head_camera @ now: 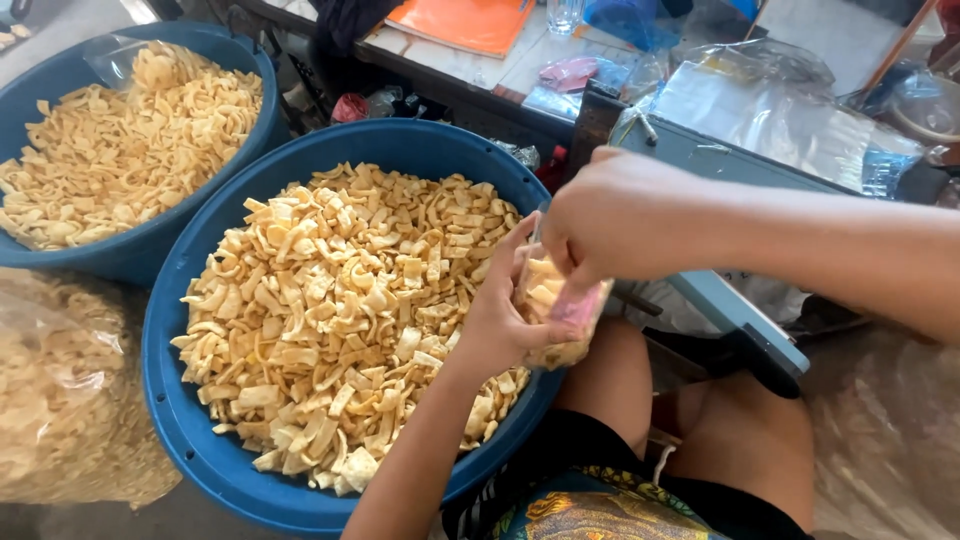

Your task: Filling small plastic bags with snacks from a large bin and sealing them with a heat sealer

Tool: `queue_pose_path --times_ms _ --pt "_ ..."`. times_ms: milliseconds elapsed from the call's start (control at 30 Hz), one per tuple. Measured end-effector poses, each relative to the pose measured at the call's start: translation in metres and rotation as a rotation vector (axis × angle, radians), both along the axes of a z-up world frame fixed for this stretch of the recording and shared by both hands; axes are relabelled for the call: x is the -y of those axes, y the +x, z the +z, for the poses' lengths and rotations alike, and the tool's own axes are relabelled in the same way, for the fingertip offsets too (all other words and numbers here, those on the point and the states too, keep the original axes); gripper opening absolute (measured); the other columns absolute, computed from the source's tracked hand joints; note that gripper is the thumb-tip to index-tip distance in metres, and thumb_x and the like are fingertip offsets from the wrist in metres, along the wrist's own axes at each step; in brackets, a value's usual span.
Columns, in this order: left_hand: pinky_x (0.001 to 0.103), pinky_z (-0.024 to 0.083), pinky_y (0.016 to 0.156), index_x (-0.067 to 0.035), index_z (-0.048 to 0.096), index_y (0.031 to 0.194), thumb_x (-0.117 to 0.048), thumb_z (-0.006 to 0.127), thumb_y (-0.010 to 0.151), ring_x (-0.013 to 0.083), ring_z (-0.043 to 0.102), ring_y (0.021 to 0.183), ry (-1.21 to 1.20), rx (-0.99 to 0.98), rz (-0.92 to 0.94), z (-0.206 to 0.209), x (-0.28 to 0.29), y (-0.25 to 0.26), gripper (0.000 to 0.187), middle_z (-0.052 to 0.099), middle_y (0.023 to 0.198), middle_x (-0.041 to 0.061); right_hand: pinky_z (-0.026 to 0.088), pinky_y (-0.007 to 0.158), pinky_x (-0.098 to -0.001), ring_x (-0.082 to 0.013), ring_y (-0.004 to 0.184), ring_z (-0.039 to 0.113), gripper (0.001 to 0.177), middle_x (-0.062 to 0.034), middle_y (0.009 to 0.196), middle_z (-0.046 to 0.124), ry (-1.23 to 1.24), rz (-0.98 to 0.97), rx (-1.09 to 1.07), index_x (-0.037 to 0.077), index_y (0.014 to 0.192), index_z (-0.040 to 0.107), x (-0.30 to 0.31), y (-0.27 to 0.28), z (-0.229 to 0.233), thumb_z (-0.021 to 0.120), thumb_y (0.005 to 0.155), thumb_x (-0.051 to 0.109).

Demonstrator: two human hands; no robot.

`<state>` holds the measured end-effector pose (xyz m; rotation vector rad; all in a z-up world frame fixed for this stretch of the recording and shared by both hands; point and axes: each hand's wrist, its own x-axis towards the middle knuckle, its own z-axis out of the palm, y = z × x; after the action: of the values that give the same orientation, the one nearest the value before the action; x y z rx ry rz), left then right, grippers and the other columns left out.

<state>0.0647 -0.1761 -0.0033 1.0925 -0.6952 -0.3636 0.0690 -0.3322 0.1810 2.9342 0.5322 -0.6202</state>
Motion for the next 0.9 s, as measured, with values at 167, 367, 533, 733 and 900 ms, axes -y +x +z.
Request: queue_pose_path --times_ms 167,367,533,733,900 --pt "0.042 0.046 0.115 -0.014 0.016 0.164 -0.011 0.099 0.059 0.0263 0.053 0.133 -0.014 0.01 -0.04 -0.005 0.004 0.008 0.134 0.052 0.139 0.015 0.044 0.097 -0.0348 -0.0217 0.072 0.069 0.026 0.007 0.063 0.071 -0.112 0.305 0.183 0.027 0.064 0.071 0.017 0.009 -0.059 0.088 0.073 0.044" --pt "0.04 0.046 0.116 -0.014 0.012 0.166 -0.021 0.101 0.057 0.0242 0.053 0.133 -0.028 0.02 -0.096 -0.014 0.001 0.02 0.14 0.051 0.139 0.015 0.04 0.099 -0.0334 -0.0133 0.085 0.076 0.013 0.0136 0.075 0.081 0.061 0.171 -0.108 0.03 0.083 0.081 0.008 0.013 -0.007 0.082 0.078 0.042" --pt "0.04 0.046 0.116 -0.012 0.014 0.166 -0.02 0.102 0.053 0.0226 0.053 0.132 -0.055 0.021 -0.115 -0.015 0.005 0.02 0.143 0.051 0.14 0.013 0.034 0.096 -0.0334 -0.0194 0.075 0.071 0.018 0.0112 0.063 0.073 0.04 0.29 -0.002 0.032 0.067 0.073 0.02 0.018 -0.057 0.078 0.075 0.047" --pt "0.045 0.046 0.115 -0.014 0.017 0.166 -0.019 0.102 0.05 0.0337 0.055 0.131 0.061 0.075 -0.125 0.014 -0.009 0.009 0.144 0.049 0.145 0.023 0.034 0.099 -0.034 -0.0193 0.085 0.069 0.02 0.0091 0.071 0.077 -0.054 0.22 0.05 0.035 0.073 0.081 0.026 0.018 -0.037 0.082 0.069 0.054" --pt "0.037 0.048 0.11 -0.009 0.017 0.161 -0.011 0.09 0.066 0.0241 0.05 0.135 0.234 0.065 -0.047 0.024 -0.01 0.003 0.12 0.036 0.157 0.016 0.038 0.104 -0.0246 -0.0025 0.077 0.069 0.022 0.0204 0.087 0.081 -0.054 -0.056 -0.09 0.035 0.097 0.083 0.01 0.011 0.058 0.061 0.096 0.037"
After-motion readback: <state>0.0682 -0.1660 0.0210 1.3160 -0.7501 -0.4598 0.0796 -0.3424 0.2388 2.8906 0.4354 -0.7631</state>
